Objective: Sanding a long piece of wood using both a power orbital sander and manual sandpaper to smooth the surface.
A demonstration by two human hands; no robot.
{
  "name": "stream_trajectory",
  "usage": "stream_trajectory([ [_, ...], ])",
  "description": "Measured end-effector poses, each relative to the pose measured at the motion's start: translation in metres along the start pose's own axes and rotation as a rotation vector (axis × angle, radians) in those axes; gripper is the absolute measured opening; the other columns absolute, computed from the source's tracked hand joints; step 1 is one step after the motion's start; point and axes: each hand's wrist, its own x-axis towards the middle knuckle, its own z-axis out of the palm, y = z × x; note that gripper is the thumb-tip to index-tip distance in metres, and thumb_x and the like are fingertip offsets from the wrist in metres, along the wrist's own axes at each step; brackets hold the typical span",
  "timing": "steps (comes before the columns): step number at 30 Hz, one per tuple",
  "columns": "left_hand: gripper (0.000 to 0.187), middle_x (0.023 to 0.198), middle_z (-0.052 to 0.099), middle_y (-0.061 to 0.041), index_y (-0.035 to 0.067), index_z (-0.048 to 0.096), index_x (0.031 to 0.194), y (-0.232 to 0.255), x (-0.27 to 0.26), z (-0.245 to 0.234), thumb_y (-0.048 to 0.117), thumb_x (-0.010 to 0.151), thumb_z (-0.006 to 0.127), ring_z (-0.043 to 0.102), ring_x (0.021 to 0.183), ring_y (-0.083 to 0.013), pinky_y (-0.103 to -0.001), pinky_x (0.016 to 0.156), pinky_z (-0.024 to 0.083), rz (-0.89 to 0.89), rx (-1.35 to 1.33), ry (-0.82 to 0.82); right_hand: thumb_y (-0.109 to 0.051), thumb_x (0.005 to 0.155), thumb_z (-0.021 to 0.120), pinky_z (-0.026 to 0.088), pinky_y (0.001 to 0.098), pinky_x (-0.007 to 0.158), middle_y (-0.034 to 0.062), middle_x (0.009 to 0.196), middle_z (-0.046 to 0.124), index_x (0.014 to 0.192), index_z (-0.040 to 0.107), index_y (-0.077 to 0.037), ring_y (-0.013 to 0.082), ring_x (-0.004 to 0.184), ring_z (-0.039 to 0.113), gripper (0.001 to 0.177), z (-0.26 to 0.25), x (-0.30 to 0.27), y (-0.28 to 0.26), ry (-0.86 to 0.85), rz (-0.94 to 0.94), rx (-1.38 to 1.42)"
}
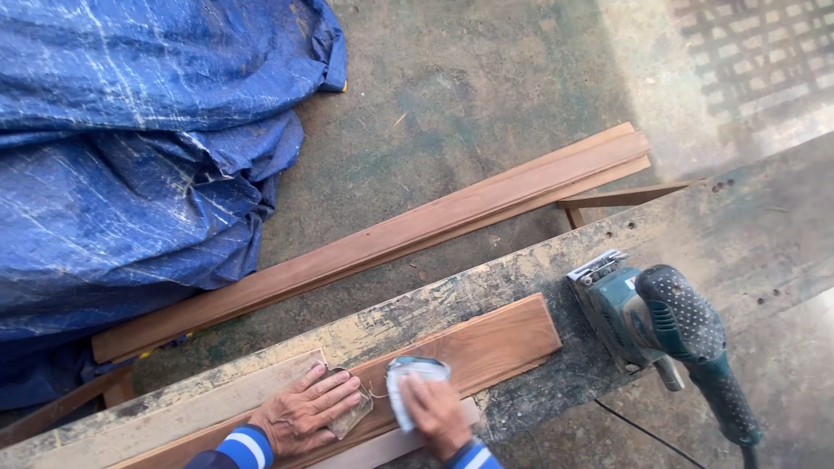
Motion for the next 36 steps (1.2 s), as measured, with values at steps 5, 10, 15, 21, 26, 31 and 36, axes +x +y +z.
stream_trajectory([
  [5,0.084,0.163,0.035,-0.009,0.010,0.038,0.155,0.000,-0.005,0.006,0.039,0.084,0.074,0.031,0.150,-0.0253,-0.052,0.120,0.019,-0.006,-0.016,0.036,-0.003,0.083,0.069,0.058,0.0440,0.084,0.0183,0.108,0.072,0.114,0.073,0.000,0.0347,0.096,0.069,0.032,-0.056,0.000,0.106,0.287,0.422,-0.208],
  [10,0.082,0.163,0.035,-0.010,0.010,0.039,0.156,-0.005,-0.005,0.015,0.040,0.087,0.072,0.031,0.150,-0.0257,-0.052,0.120,0.020,0.012,0.009,0.111,-0.011,0.091,0.071,0.060,0.0428,0.085,0.0222,0.104,0.074,0.119,0.071,0.003,0.0334,0.096,0.070,0.031,0.018,0.003,0.038,0.379,0.544,-0.213],
  [15,0.080,0.162,0.037,-0.010,0.010,0.040,0.155,-0.003,-0.005,0.008,0.039,0.087,0.070,0.032,0.149,-0.0268,-0.052,0.120,0.020,-0.011,0.006,0.014,-0.007,0.082,0.066,0.056,0.0470,0.087,0.0145,0.107,0.073,0.111,0.073,-0.006,0.0333,0.098,0.070,0.029,0.021,-0.007,0.037,0.213,0.141,-0.032],
  [21,0.078,0.162,0.038,-0.010,0.010,0.042,0.155,-0.001,-0.006,0.003,0.039,0.088,0.070,0.033,0.151,-0.0260,-0.050,0.123,0.021,0.006,0.018,0.104,0.002,0.088,0.066,0.059,0.0424,0.087,0.0217,0.110,0.068,0.114,0.071,0.001,0.0361,0.099,0.068,0.026,-0.062,0.003,0.118,0.382,0.727,-0.350],
  [26,0.079,0.162,0.040,-0.011,0.008,0.041,0.154,0.009,-0.021,0.007,0.039,0.086,0.070,0.033,0.151,-0.0276,-0.050,0.123,0.021,-0.036,0.075,0.106,-0.006,0.082,0.068,0.054,0.0497,0.098,0.0215,0.116,0.070,0.120,0.070,0.000,0.0389,0.109,0.068,0.038,0.040,0.020,-0.008,0.408,0.464,-0.172],
  [31,0.082,0.159,0.041,-0.014,0.007,0.041,0.154,0.004,-0.158,0.007,0.037,0.084,0.073,0.035,0.146,-0.0298,-0.052,0.120,0.021,-0.079,0.102,0.130,-0.005,0.085,0.063,0.055,0.0467,0.091,0.0173,0.114,0.073,0.122,0.073,-0.005,0.0344,0.104,0.069,0.038,0.029,0.006,-0.018,0.137,0.169,0.026],
  [36,0.084,0.157,0.040,-0.008,0.012,0.042,0.150,-0.016,-0.255,0.019,0.035,0.076,0.073,0.035,0.144,-0.0267,-0.053,0.118,0.020,-0.191,0.121,0.058,0.000,0.086,0.066,0.050,0.0521,0.098,0.0200,0.136,0.071,0.114,0.074,-0.002,0.0417,0.112,0.067,0.029,-0.070,0.025,0.035,0.305,0.736,-0.451],
])
